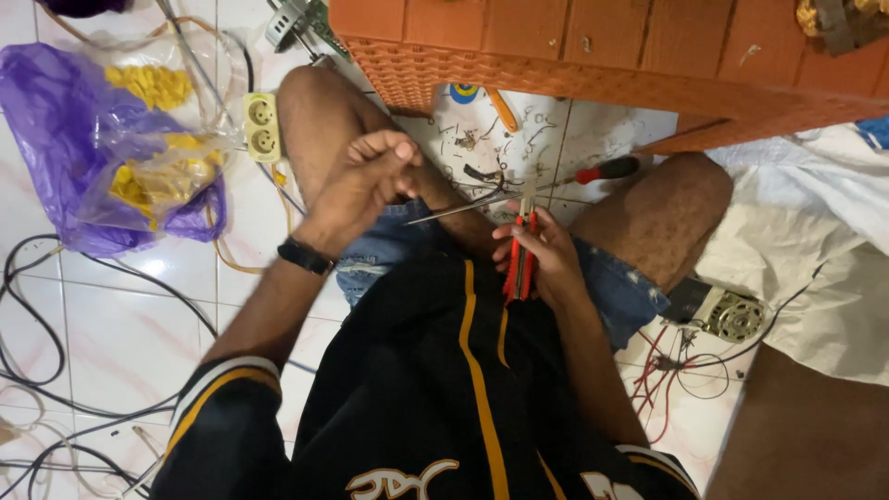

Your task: Extracting copper wire from motor stators using pliers for salvage.

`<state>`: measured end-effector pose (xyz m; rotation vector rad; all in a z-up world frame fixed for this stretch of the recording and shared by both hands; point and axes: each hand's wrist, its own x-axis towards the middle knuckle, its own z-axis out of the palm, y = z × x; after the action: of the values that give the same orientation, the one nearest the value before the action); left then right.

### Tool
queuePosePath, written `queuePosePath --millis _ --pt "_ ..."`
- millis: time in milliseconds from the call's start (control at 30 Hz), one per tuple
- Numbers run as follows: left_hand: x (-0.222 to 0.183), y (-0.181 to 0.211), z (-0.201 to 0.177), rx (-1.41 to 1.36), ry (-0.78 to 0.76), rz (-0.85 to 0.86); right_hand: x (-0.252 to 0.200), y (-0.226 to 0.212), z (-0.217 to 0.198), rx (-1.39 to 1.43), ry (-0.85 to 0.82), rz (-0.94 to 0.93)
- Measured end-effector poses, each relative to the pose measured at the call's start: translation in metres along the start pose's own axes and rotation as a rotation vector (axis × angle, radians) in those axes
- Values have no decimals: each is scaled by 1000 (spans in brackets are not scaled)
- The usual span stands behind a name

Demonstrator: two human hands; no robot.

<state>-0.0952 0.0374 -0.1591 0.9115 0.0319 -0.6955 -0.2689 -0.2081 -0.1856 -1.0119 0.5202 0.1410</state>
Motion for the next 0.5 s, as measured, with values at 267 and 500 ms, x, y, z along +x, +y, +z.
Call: queuePosePath --millis 267,500 --pt "-35 10 83 -293 -155 -42 5 15 -16 50 -49 -14" --pt "-43 15 123 -435 -362 -36 3 11 -5 73 -58 -44"
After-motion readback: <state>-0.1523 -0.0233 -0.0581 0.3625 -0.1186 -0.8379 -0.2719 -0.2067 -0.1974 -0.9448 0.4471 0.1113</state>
